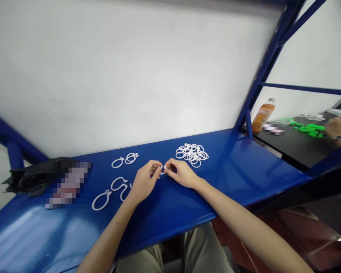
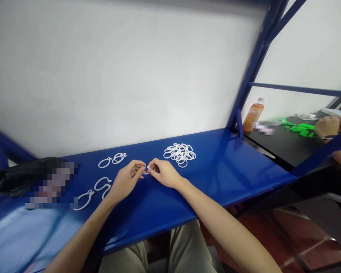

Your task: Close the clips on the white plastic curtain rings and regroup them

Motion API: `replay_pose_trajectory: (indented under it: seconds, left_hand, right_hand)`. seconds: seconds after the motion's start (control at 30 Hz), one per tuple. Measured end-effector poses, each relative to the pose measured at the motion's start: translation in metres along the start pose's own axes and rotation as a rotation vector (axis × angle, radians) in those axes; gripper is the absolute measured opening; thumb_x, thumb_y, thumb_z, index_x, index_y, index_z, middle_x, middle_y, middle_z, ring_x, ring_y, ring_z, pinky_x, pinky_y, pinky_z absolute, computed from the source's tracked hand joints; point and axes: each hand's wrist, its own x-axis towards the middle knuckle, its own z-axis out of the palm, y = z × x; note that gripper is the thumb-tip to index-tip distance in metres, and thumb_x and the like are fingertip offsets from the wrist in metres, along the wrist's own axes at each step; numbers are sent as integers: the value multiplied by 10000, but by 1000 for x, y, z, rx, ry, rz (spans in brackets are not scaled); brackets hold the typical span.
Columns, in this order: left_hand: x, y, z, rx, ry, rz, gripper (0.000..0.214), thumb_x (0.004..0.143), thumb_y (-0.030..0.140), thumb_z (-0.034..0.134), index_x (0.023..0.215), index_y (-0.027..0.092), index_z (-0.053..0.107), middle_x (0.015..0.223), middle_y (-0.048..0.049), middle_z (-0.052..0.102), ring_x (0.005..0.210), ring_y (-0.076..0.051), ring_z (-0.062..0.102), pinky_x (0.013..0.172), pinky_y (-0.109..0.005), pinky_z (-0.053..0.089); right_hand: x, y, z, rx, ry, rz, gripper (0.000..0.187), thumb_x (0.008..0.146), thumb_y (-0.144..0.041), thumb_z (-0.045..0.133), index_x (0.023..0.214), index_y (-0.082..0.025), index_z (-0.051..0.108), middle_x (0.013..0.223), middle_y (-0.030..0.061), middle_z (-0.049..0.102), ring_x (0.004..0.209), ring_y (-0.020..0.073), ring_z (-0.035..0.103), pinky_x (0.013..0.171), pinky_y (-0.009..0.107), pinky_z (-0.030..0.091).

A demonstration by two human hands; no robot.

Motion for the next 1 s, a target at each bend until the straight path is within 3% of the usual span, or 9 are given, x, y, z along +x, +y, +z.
replay_pose_trajectory:
  seconds: [0.13, 0.27, 0.47, 0.6, 0.7, 0.83, 0.9, 1.0]
  left_hand:
    - [0, 4, 1, -46, 4, -17, 251, 902, 424, 583, 1019, 205, 621, 910, -36, 720, 803, -183, 725, 691, -314, 621]
    - [-4, 6, 3, -4, -26, 8, 212, 920, 404, 573, 939, 202, 636, 847, -22, 727, 701, -161, 713, 673, -302, 609]
    - [-7, 1, 5, 60, -45, 91, 169, 940, 313, 526, 863, 203, 627, 798, -7, 700, 663, -138, 683, 646, -273, 581]
    - [-6, 0, 7, 99, -25, 111, 214, 951, 365, 531, 913, 207, 670, 875, -35, 712, 732, -158, 689, 679, -289, 588]
    - [-3, 0, 7, 115, 1, 123, 270, 963, 386, 505, 1055, 224, 700, 1037, -61, 724, 872, -187, 707, 743, -311, 601]
    - [4, -7, -4, 484, 112, 125, 397, 965, 341, 467, 1308, 211, 618, 1292, -108, 650, 1203, -259, 606, 1002, -412, 524]
    - [7, -14, -15, 773, 206, 36, 463, 967, 318, 434, 1369, 135, 573, 1385, -167, 591, 1323, -327, 502, 1101, -488, 424]
    - [11, -24, -29, 1035, 229, -138, 519, 961, 297, 402, 1416, 79, 522, 1476, -213, 511, 1388, -386, 418, 1111, -531, 368]
  right_hand:
    - [1, 6, 6, 152, 66, 72, 88, 892, -267, 673, 919, -187, 647, 836, 8, 721, 730, 148, 654, 705, 261, 493]
    - [0, 10, 7, 108, 73, 103, 70, 871, -178, 677, 801, -184, 667, 820, 8, 741, 765, 160, 675, 742, 265, 489]
    - [-6, 9, 6, -113, 30, -53, 143, 896, -94, 611, 800, -195, 644, 825, 14, 705, 784, 156, 650, 744, 257, 472]
    - [-5, 5, 10, -137, 68, -5, 111, 909, -153, 645, 810, -201, 631, 811, 8, 703, 747, 154, 643, 713, 256, 468]
    - [-1, 4, 8, -164, 75, 22, 66, 933, -210, 636, 867, -207, 638, 805, 1, 704, 714, 152, 634, 693, 260, 471]
    - [3, 12, -9, -408, 204, 37, 101, 970, -245, 576, 919, -196, 648, 885, 49, 709, 790, 185, 640, 754, 306, 486]
    - [4, 20, -22, -551, 302, 77, 126, 969, -225, 552, 899, -188, 650, 907, 78, 705, 848, 219, 639, 790, 343, 489]
    - [4, 33, -38, -710, 387, 123, 130, 944, -186, 548, 879, -187, 661, 890, 99, 700, 879, 257, 622, 816, 385, 488]
